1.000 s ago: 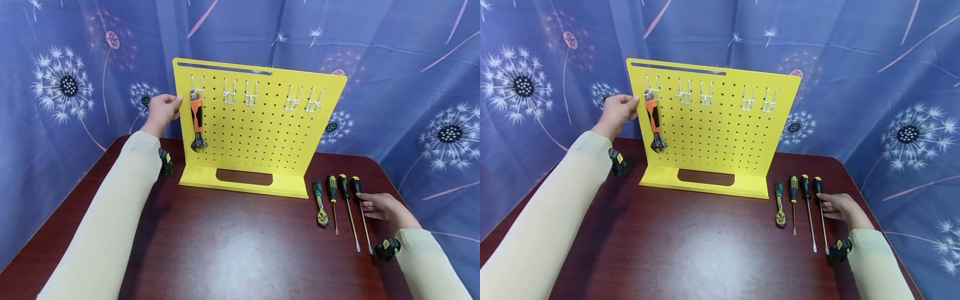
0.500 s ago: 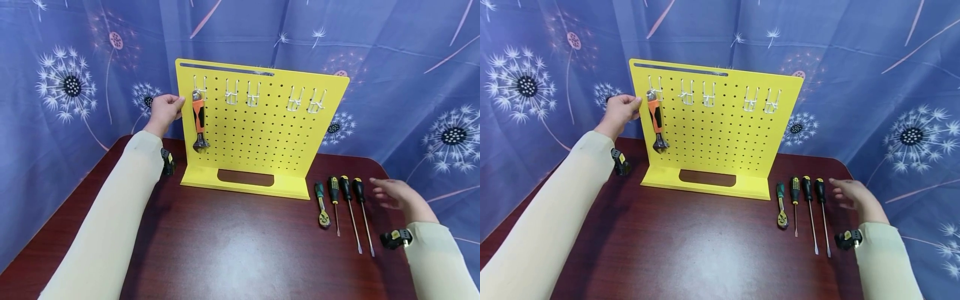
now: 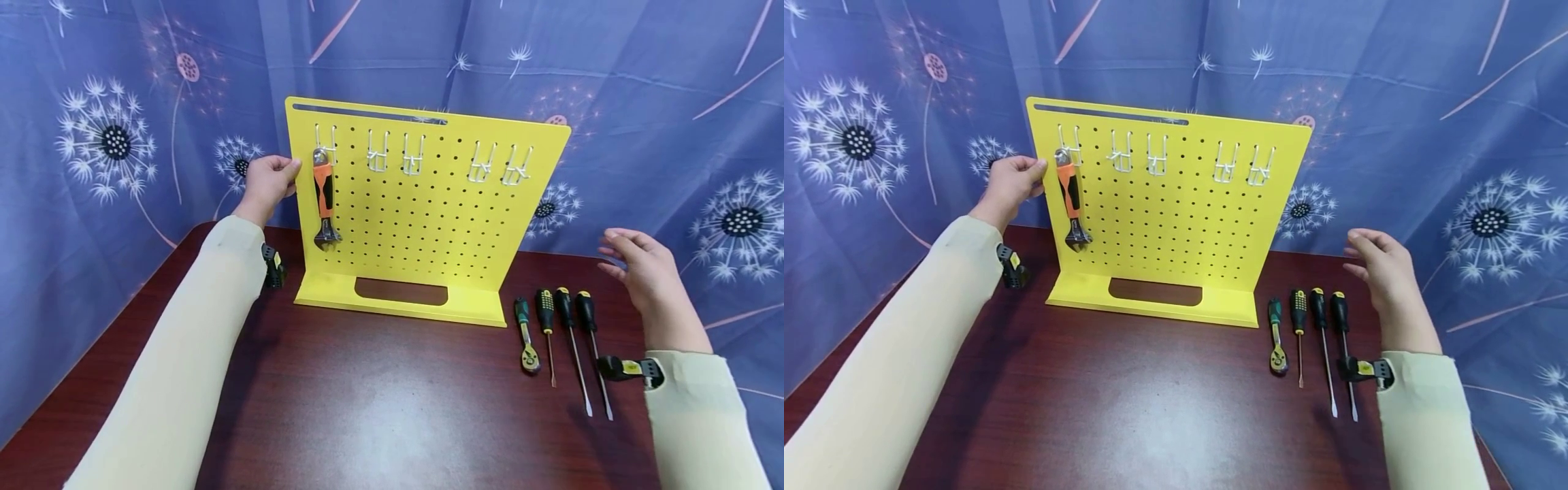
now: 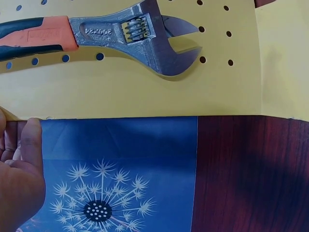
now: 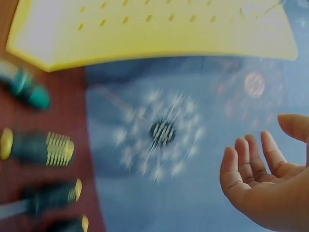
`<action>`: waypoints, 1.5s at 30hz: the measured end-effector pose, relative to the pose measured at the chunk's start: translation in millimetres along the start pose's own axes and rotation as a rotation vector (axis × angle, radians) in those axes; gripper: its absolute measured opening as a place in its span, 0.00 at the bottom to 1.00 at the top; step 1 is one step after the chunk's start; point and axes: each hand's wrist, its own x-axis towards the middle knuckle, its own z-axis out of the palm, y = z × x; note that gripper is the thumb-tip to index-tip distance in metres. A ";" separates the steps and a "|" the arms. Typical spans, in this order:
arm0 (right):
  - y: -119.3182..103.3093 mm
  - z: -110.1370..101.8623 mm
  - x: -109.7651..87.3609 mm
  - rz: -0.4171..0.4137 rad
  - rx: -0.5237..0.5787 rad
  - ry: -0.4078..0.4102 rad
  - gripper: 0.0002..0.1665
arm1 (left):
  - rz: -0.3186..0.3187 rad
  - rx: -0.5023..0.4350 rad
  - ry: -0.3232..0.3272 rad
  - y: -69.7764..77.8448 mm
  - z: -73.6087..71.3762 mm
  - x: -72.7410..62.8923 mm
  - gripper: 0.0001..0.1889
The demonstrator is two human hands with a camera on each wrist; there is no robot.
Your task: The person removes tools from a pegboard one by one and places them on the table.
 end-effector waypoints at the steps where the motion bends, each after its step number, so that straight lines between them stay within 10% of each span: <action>1: -0.4 7.5 -1.2 -0.022 0.030 -0.003 0.08 | -0.002 0.004 0.001 0.3 -0.2 -0.6 0.23; 9: 8.8 73.0 -2.5 -0.090 0.131 -0.143 0.10 | -0.011 0.002 0.005 0.8 -0.6 -2.6 0.22; 19: 33.9 160.9 -0.5 -0.069 -0.167 -0.246 0.21 | -0.009 0.012 0.004 0.5 0.5 -1.9 0.22; 45: 47.4 284.4 26.4 -0.022 -0.403 -0.584 0.40 | -0.022 -0.004 -0.003 2.1 -0.3 -0.7 0.21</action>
